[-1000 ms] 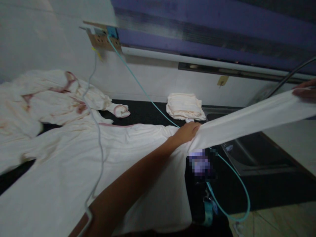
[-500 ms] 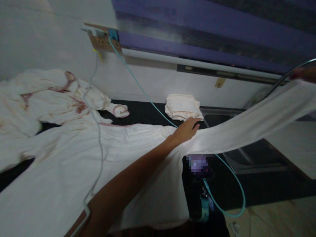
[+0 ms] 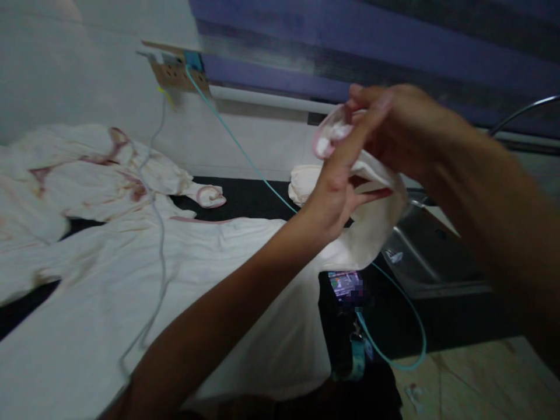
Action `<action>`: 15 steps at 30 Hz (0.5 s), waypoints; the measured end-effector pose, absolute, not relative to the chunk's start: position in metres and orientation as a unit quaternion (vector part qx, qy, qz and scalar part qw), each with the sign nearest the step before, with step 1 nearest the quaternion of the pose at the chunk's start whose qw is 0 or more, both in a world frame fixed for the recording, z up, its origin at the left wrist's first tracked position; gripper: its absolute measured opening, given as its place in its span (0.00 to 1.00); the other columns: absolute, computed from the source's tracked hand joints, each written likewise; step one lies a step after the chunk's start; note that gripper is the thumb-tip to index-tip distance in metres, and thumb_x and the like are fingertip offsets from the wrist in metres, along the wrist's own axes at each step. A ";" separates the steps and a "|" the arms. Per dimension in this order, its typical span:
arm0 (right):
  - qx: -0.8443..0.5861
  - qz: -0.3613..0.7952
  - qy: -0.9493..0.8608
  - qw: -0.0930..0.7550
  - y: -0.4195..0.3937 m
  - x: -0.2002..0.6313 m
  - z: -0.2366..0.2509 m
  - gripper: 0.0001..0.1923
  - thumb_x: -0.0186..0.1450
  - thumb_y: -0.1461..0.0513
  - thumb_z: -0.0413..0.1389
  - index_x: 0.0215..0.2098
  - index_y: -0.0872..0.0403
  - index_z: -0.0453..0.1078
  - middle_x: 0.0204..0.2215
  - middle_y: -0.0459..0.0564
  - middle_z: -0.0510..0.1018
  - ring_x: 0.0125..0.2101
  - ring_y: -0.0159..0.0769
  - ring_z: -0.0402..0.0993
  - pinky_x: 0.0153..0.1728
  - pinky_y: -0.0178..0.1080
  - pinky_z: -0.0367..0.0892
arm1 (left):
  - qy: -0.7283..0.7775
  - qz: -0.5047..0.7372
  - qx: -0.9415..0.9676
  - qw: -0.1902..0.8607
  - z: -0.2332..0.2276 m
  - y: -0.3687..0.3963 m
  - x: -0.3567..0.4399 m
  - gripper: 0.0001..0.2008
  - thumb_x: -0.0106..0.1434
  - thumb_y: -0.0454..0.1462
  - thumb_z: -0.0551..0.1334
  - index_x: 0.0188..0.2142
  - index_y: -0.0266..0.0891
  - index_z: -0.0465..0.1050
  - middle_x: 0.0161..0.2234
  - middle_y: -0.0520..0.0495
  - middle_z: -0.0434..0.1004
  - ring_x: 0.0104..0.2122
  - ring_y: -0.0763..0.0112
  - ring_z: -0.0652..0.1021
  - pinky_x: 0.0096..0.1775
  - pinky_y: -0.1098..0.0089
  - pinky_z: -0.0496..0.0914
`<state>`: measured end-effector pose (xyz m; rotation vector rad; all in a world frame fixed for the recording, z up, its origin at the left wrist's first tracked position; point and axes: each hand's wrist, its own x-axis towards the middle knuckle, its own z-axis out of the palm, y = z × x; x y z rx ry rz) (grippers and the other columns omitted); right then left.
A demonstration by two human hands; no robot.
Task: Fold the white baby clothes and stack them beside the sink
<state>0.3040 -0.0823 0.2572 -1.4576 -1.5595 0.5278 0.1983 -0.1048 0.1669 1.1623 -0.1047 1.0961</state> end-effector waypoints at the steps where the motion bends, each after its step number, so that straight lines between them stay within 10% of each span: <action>1: -0.590 0.263 -0.601 0.471 -0.089 0.291 0.256 0.22 0.83 0.59 0.39 0.52 0.67 0.70 0.45 0.52 0.84 0.34 0.24 0.81 0.41 0.38 0.75 | -0.038 0.489 0.488 0.722 0.165 -0.099 0.198 0.14 0.76 0.44 0.55 0.55 0.45 0.72 0.62 0.48 0.70 0.68 0.45 0.68 0.56 0.46 0.76; 7: -0.514 -0.074 -0.618 0.590 -0.150 0.254 0.212 0.07 0.74 0.64 0.56 0.49 0.53 0.69 0.53 0.53 0.74 0.55 0.39 0.74 0.57 0.46 0.72 | 0.085 0.537 0.346 0.764 0.173 -0.068 0.201 0.13 0.76 0.41 0.56 0.55 0.38 0.66 0.58 0.41 0.75 0.66 0.50 0.72 0.63 0.49 0.71; 10: -0.473 -0.151 -0.606 0.621 -0.183 0.224 0.156 0.05 0.75 0.63 0.49 0.45 0.52 0.67 0.45 0.52 0.72 0.50 0.40 0.74 0.54 0.45 0.72 | 0.088 0.578 0.317 0.747 0.187 -0.061 0.188 0.07 0.76 0.38 0.56 0.50 0.41 0.65 0.62 0.44 0.74 0.69 0.58 0.69 0.66 0.58 0.69; 15: -0.609 -0.011 -0.695 0.382 -0.157 0.175 0.065 0.11 0.71 0.68 0.46 0.43 0.57 0.70 0.41 0.58 0.76 0.43 0.44 0.73 0.47 0.47 0.73 | 0.081 0.623 0.375 0.682 0.201 -0.051 0.158 0.05 0.77 0.41 0.53 0.46 0.44 0.65 0.62 0.49 0.75 0.67 0.63 0.71 0.63 0.61 0.71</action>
